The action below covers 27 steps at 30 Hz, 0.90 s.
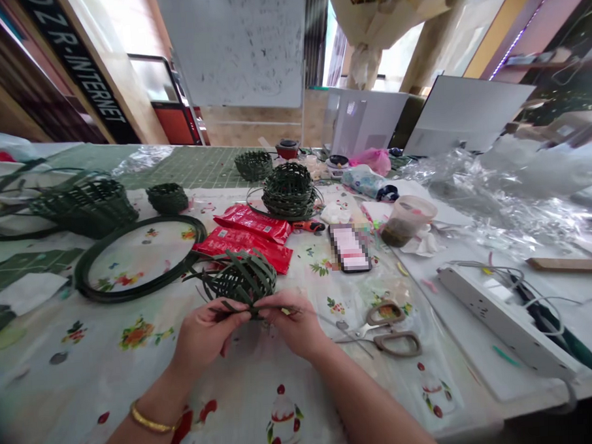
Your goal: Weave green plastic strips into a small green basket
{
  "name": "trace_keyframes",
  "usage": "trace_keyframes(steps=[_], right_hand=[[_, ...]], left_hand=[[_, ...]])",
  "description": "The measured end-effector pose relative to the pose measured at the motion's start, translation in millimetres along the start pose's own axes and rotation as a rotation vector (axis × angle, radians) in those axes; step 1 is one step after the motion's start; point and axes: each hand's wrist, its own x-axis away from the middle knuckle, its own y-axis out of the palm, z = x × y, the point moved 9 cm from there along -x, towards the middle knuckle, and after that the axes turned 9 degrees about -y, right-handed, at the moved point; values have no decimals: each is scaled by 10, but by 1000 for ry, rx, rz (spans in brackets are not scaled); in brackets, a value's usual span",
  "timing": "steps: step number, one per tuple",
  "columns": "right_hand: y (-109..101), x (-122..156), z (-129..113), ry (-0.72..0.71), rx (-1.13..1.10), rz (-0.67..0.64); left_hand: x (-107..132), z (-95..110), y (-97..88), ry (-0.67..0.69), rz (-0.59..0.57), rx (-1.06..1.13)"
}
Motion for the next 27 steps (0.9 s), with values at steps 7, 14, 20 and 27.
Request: trace_keyframes(steps=[7,14,20,27], right_hand=[[45,42,-149,-157,144,-66],[144,69,-413,-515,553,-220],[9,60,-512,-524,652,-88],[11,92,-669,-561,617,-88]], left_hand=[[117,264,-54,229,38,-153],[177,331,-71,320,2,-132],[174,272,19,221,-54,-62],[349,512,44,527,-57,-264]])
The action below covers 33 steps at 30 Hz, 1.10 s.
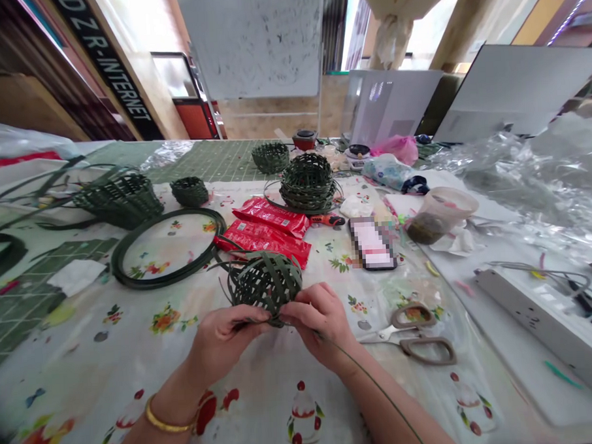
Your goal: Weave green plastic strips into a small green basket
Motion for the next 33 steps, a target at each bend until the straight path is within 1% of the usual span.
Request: trace_keyframes(steps=[2,4,6,9,12,15,18,20,22,23,25,27,28,29,30,31,33], right_hand=[[-37,-11,-55,-38,-13,3],[-110,-19,-101,-80,6,37],[-193,-25,-139,-122,59,76],[-263,-29,-171,-168,133,85],[-266,-38,-162,-167,162,69],[-205,-63,-93,-85,165,27],[-129,-72,23,74,134,-35],[-134,-56,87,180,117,-34],[-184,-29,130,265,106,6],[-216,-18,136,285,97,37],[-279,-8,114,273,73,107],[-319,-7,87,240,54,161],[-306,-8,94,242,46,154],[-266,-6,124,267,35,116],[-197,3,172,312,18,46],[-111,22,226,366,-4,-43],[40,82,319,462,-44,-207]], left_hand=[[46,142,-14,150,11,-104],[87,235,6,251,1,-173],[99,254,75,277,-61,-205],[96,208,211,253,-179,-227],[93,158,276,256,-214,-289],[107,136,298,312,-203,-413],[127,112,327,356,-196,-566],[128,93,343,349,-200,-601],[104,76,325,300,-188,-543],[78,56,296,247,-172,-479],[2,-31,182,80,-105,-280],[-59,-178,16,-131,16,-18],[-72,-261,-64,-231,85,107],[-73,-337,-130,-318,149,211],[-68,-399,-179,-386,202,284],[-64,-443,-205,-438,230,323],[-65,-475,-218,-475,242,330]])
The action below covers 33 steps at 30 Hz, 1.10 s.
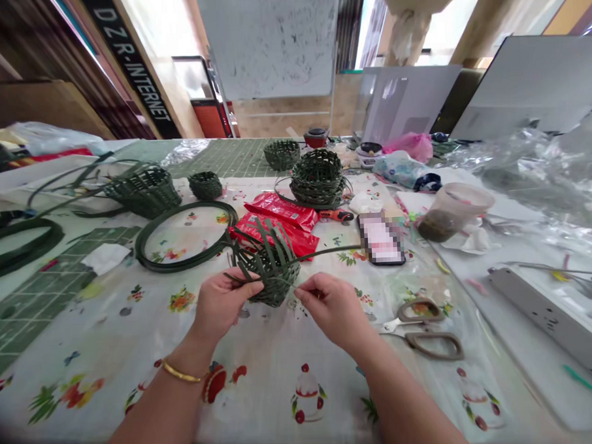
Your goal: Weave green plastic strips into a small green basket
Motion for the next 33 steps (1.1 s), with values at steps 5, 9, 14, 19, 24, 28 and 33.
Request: trace_keyframes(steps=[5,9,14,19,24,28,33], right_hand=[[-91,-8,-38,-89,131,100],[-258,67,-302,-267,353,297],[-414,242,-693,-496,288,422],[-203,220,-762,-571,396,303],[50,32,-259,-245,370,122],[129,17,-216,-180,371,31],[128,-6,-292,-165,434,6]], left_hand=[[22,26,50,94,-6,-119],[6,-3,57,85,3,-117],[-5,15,8,73,57,-145],[70,49,159,157,-12,-332],[57,-44,286,126,-150,-180],[22,-80,230,19,-138,-93],[56,-35,209,-90,-170,70]])
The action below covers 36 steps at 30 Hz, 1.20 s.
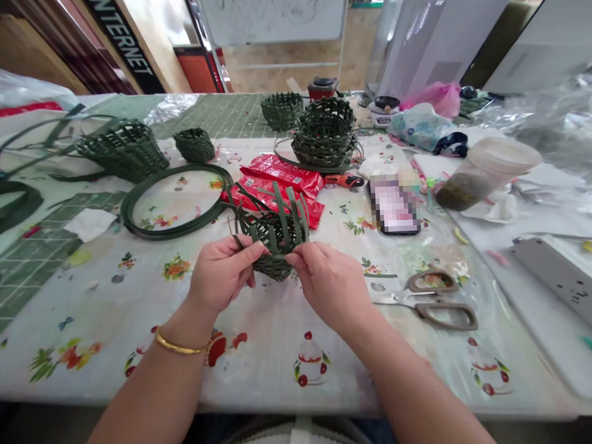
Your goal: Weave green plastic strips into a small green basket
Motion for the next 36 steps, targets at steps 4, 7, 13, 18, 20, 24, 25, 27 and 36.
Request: trace_keyframes(steps=[4,7,13,18,20,24,25,27,36], right_hand=[[50,-14,43,56,-34,-30],[67,-14,46,77,-52,-45],[100,-38,30,119,-114,-152],[178,-64,24,113,10,-240],[156,-68,14,86,20,-171],[34,-64,-64,-45,-110,33],[10,-64,-76,-68,-145,62],[-16,-72,-87,-89,-188,83],[-267,14,-236,-227,50,310]], left_hand=[[21,20,-12,-34,-14,55],[24,17,-40,-45,-14,58],[64,57,-84,5,32,22],[47,38,-41,17,38,-55],[30,43,-59,42,58,-56],[26,56,-97,45,66,17],[31,55,-96,29,57,43],[44,55,-97,-3,48,92],[86,63,-133,40,150,62]])
